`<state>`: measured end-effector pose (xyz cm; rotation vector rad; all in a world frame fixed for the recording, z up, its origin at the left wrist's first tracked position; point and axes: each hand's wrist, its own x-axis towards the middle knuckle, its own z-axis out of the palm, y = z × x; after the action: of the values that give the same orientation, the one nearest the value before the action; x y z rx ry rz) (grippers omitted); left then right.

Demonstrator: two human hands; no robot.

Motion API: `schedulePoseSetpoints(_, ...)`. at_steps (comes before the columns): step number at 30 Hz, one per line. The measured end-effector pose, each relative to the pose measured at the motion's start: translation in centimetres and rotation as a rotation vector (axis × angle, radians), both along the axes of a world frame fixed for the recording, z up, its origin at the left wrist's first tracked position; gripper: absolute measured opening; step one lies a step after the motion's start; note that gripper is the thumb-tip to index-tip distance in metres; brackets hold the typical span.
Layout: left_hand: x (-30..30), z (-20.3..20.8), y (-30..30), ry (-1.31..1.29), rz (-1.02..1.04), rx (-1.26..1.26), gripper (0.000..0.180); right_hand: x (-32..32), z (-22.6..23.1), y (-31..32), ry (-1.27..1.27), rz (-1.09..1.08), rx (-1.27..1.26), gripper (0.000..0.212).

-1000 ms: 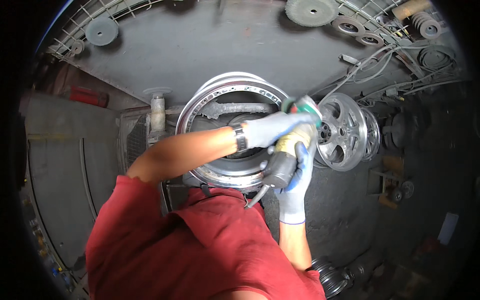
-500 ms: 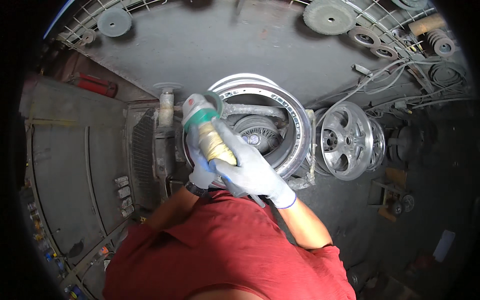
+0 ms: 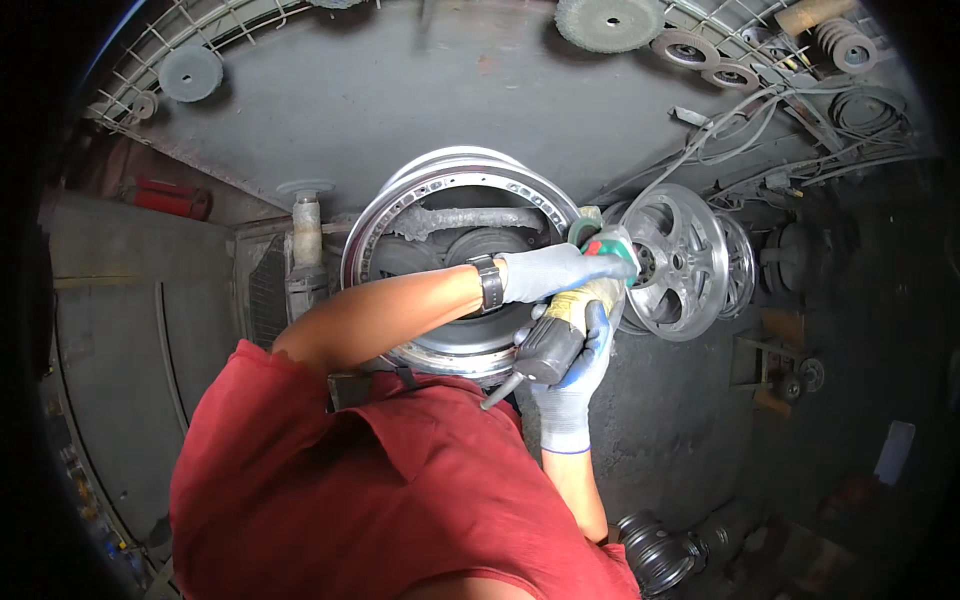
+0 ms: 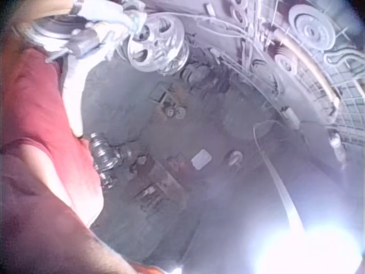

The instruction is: The person uses a handheld electric polisher to smooth and shine the surface of a silver car wheel rim. They systematically move the tool across the rim's face and inner barrel, applying consistent pressure to refine the metal finish.

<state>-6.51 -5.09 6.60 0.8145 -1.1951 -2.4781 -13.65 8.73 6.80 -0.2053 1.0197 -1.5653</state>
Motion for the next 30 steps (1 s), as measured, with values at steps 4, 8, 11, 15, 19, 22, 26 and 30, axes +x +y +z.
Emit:
schedulePoseSetpoints(4,1.4,-2.9,-1.0,-0.091,0.036,-0.201,0.06,1.8,0.1,-1.0,0.058,0.086,0.033,0.048)
schedulePoseSetpoints(8,8.0,-4.6,0.4,0.061,0.415,-0.158,0.055,3.0,0.3,-3.4,0.513,0.473,-0.112,0.077)
schedulePoseSetpoints(11,11.7,-8.1,5.0,0.311,0.866,0.035,0.057,4.0,-1.3,-5.4,0.985,0.773,-0.394,0.093)
schedulePoseSetpoints(15,13.5,-13.2,11.0,0.583,1.127,0.244,0.067,5.6,0.1,-6.1,1.081,1.13,-0.515,0.093)
schedulePoseSetpoints(19,12.9,-11.3,10.1,0.527,1.023,0.249,0.068,5.1,1.1,-6.0,1.115,1.076,-0.479,0.092)
schedulePoseSetpoints(22,11.0,-10.7,5.9,0.436,0.894,0.131,0.053,3.5,1.5,-5.5,1.018,0.877,-0.306,0.092)
schedulePoseSetpoints(26,6.3,-6.3,1.5,0.302,0.566,-0.122,0.048,1.8,1.4,-4.0,0.783,0.521,-0.185,0.088)
schedulePoseSetpoints(30,2.9,-4.7,-0.7,-0.057,0.041,-0.192,0.056,1.5,-0.3,-0.8,0.449,0.206,-0.024,0.08)
